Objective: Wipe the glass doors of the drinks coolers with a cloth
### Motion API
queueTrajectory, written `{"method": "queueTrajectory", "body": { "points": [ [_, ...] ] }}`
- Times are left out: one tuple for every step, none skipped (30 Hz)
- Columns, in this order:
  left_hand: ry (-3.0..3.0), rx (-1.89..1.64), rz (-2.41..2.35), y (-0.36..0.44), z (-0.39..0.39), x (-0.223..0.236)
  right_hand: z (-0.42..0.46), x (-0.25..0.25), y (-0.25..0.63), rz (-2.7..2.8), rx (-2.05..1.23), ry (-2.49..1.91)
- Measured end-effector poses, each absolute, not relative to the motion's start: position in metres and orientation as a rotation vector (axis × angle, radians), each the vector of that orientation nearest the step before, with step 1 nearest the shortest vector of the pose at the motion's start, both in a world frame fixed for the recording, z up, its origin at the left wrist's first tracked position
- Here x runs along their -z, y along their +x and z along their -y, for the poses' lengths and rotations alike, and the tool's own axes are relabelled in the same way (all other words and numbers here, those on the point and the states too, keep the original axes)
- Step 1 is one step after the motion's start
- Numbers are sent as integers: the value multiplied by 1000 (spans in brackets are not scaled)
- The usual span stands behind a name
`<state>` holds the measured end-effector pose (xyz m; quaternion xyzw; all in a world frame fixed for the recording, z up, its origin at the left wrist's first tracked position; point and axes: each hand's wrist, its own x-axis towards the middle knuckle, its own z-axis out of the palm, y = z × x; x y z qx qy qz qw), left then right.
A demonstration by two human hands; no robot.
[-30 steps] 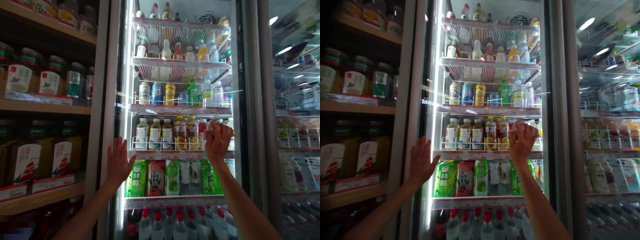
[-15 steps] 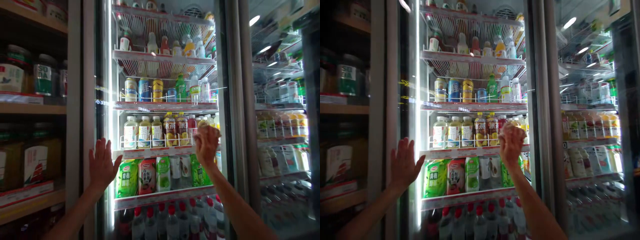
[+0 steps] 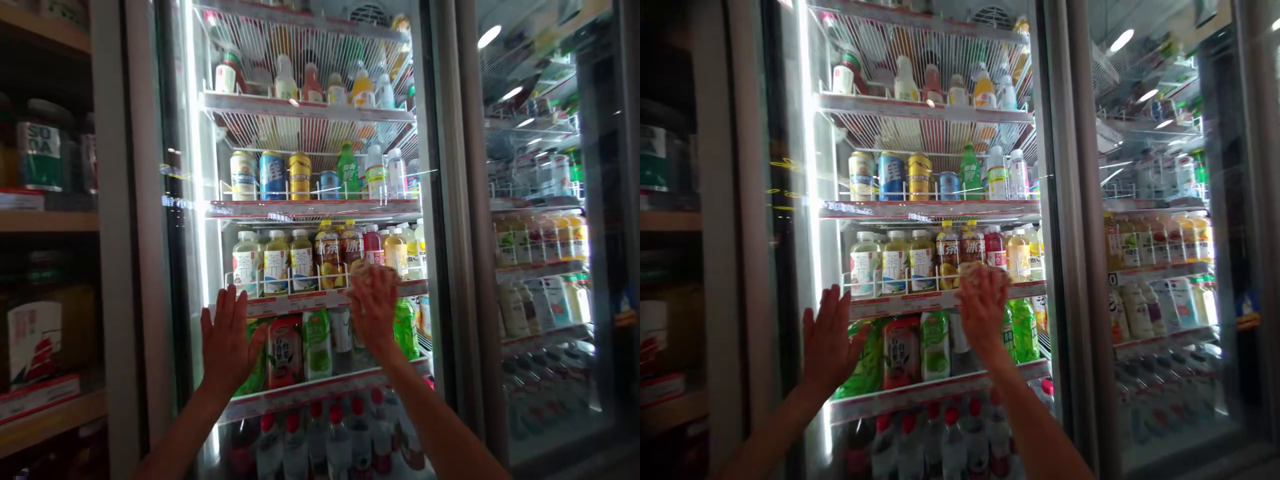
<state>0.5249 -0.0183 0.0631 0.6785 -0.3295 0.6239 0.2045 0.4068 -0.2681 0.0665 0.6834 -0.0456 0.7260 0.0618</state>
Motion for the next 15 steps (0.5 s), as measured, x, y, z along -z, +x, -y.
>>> {"method": "queueTrajectory", "body": {
  "points": [
    [1891,-1738,910,525,23,-61,295,-68,396,272,-2282,2012],
    [1888,-1741,899,526,26,-59,317,-69,387,384,-2374,1944],
    [1887,-1744,889,528,28,-58,332,-70,381,460,-2441,1895],
    [1887,-1745,879,530,29,-57,337,-70,379,495,-2480,1876],
    [1888,-1745,873,532,29,-56,332,-69,381,484,-2490,1887],
    [1890,-1743,870,533,29,-56,318,-66,387,432,-2471,1926],
    [1892,-1742,872,533,29,-56,296,-62,397,344,-2414,1998],
    [1896,-1741,877,533,28,-56,270,-58,407,235,-2345,2064],
    [1901,-1742,881,533,27,-57,243,-54,418,111,-2254,2126],
    [1905,-1742,884,532,27,-57,219,-49,428,-23,-2120,2218],
    [1911,-1740,887,532,25,-58,200,-46,434,-123,-2022,2268],
    [1918,-1738,891,531,24,-58,190,-43,437,-190,-1954,2295],
    [1923,-1736,895,530,24,-58,190,-41,435,-215,-1929,2298],
    [1928,-1736,897,530,23,-58,200,-40,431,-195,-1955,2275],
    [1930,-1737,897,530,23,-58,218,-40,423,-132,-2020,2233]
  ]
}}
